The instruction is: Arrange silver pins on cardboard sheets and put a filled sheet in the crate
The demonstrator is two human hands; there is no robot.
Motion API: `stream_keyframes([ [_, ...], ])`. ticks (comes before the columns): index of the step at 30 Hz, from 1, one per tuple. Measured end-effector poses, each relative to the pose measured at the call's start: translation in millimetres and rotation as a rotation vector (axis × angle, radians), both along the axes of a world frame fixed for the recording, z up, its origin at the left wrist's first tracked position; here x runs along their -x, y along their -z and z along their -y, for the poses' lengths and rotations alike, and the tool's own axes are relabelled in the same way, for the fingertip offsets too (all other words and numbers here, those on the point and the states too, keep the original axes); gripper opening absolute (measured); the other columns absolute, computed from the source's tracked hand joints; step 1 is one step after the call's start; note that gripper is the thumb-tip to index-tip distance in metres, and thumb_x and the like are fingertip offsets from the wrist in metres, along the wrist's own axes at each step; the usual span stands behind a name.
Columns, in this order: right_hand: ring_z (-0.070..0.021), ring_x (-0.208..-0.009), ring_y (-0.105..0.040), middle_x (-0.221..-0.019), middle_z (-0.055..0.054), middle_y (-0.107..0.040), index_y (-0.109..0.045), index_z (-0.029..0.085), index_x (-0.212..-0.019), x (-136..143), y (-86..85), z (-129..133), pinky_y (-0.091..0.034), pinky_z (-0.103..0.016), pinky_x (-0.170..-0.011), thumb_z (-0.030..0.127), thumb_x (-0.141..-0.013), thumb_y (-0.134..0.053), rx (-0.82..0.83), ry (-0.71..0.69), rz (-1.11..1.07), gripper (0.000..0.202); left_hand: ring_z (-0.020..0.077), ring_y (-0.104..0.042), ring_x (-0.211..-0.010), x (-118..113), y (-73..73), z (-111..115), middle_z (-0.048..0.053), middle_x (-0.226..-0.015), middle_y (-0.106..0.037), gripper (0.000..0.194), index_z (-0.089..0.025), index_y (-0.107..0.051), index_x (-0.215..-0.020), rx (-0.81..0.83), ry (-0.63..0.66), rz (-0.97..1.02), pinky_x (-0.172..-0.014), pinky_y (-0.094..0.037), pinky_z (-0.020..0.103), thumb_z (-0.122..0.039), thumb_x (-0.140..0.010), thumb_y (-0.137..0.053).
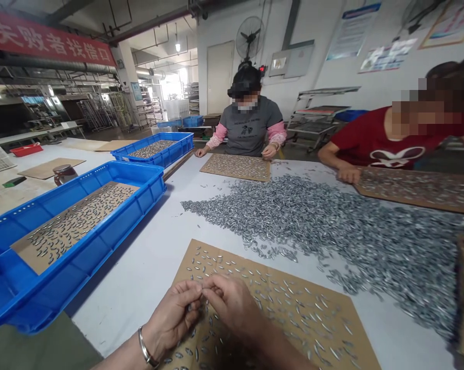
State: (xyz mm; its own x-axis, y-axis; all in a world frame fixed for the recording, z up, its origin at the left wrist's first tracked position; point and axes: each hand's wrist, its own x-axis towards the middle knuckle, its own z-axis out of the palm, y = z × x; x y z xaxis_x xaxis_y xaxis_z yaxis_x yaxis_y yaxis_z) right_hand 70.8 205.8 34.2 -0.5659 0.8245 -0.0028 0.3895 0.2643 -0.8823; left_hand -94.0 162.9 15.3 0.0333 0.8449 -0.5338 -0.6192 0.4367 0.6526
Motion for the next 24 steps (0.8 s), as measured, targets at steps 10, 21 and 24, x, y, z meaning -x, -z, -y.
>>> stream_keyframes([
  [10, -0.0199, -0.089, -0.063, -0.093, -0.007, -0.071, -0.067, 0.019, -0.086, 7, 24.6, -107, -0.041, -0.028, -0.080, 0.020, -0.093, -0.051, -0.207, 0.117, 0.469, 0.018, 0.0070, -0.056, -0.052, 12, -14.6, -2, 0.010, -0.079, -0.071, 0.013, -0.008, -0.064, -0.088, 0.149, -0.181, 0.054, -0.049, -0.042, 0.016, -0.004, -0.098, -0.055],
  [21, -0.0205, -0.090, -0.065, -0.092, -0.008, -0.074, -0.073, 0.019, -0.089, 26, 22.2, -120, -0.037, -0.027, -0.073, 0.016, -0.092, -0.057, -0.106, 0.147, 0.595, 0.016, 0.0078, -0.057, -0.052, 19, -13.3, 16, 0.010, -0.076, -0.071, 0.004, -0.008, -0.068, -0.088, 0.148, -0.118, 0.101, -0.048, -0.043, 0.016, -0.007, -0.092, -0.066],
  [24, -0.0196, -0.092, -0.064, -0.096, -0.007, -0.073, -0.072, 0.019, -0.094, 21, 11.6, -101, -0.039, -0.027, -0.077, 0.017, -0.094, -0.054, -0.181, 0.192, 0.523, 0.018, 0.0078, -0.059, -0.054, 17, -17.9, 22, 0.010, -0.081, -0.073, 0.008, -0.008, -0.069, -0.092, 0.115, -0.077, 0.104, -0.050, -0.045, 0.016, -0.015, -0.090, -0.073],
])
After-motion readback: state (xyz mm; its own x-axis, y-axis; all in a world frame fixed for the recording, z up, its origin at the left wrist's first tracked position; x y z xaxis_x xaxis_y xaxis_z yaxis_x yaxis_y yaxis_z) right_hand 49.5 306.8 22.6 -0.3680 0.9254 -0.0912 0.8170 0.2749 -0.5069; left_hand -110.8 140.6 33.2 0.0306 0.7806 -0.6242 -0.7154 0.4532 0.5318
